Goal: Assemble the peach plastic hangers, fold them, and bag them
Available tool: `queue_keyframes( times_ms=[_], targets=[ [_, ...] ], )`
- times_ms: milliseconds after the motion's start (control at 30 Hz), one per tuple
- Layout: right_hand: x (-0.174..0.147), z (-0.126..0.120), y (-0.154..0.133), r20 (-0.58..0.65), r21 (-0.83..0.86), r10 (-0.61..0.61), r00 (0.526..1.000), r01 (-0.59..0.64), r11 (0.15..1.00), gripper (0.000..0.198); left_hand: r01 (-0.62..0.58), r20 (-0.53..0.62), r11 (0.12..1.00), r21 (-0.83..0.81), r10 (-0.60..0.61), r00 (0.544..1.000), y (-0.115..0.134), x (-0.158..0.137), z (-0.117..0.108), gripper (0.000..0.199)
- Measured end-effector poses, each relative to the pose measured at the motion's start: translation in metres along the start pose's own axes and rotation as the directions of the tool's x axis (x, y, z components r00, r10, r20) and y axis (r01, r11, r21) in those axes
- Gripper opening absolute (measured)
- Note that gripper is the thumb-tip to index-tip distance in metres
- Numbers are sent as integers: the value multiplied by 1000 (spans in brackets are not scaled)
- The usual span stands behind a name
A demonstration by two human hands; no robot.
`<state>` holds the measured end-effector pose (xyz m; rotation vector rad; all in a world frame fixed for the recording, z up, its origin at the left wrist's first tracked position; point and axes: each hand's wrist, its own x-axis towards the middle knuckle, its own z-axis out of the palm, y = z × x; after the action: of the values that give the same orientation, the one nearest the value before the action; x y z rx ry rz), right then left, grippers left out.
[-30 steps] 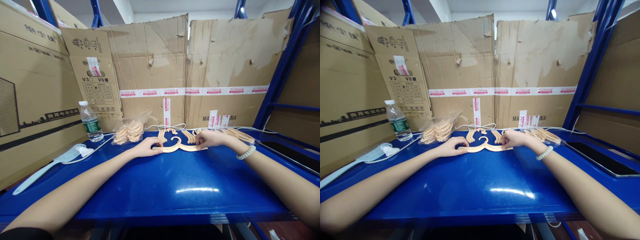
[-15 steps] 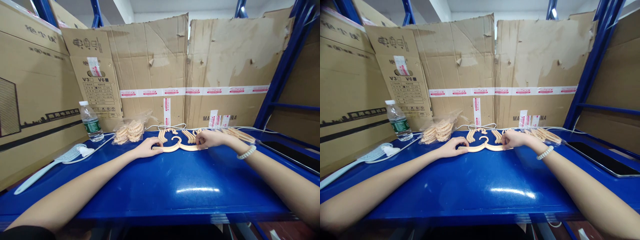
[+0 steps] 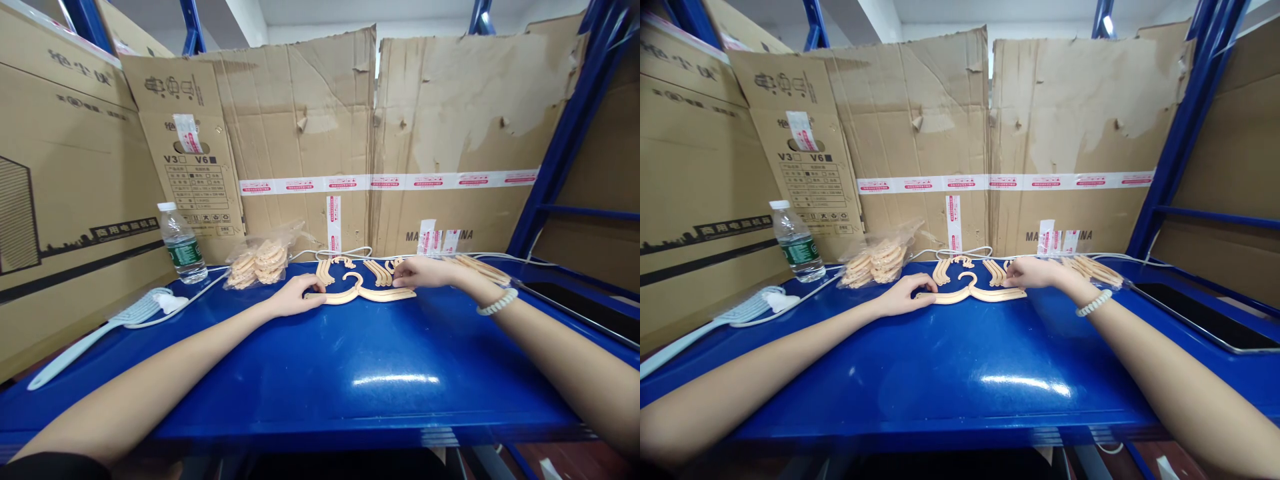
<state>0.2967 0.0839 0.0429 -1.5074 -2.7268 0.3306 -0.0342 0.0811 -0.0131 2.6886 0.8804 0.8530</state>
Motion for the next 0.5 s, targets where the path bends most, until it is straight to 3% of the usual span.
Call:
queue_keyframes(
  times_ms=[200, 333, 500],
  targets=[
    [-3, -4, 9, 18, 15, 66, 998, -66, 998, 21, 108, -67, 990, -86, -114, 991, -8, 2, 1, 19],
    [-3, -5, 14, 59, 34, 133, 989, -135, 990, 19, 131, -122, 990, -59, -138, 983, -13, 2, 2, 13],
    [-2, -5, 20, 103, -9, 216, 971, -216, 976, 18, 139, -224, 990, 22, -130, 966, -20, 1, 4, 19]
  ],
)
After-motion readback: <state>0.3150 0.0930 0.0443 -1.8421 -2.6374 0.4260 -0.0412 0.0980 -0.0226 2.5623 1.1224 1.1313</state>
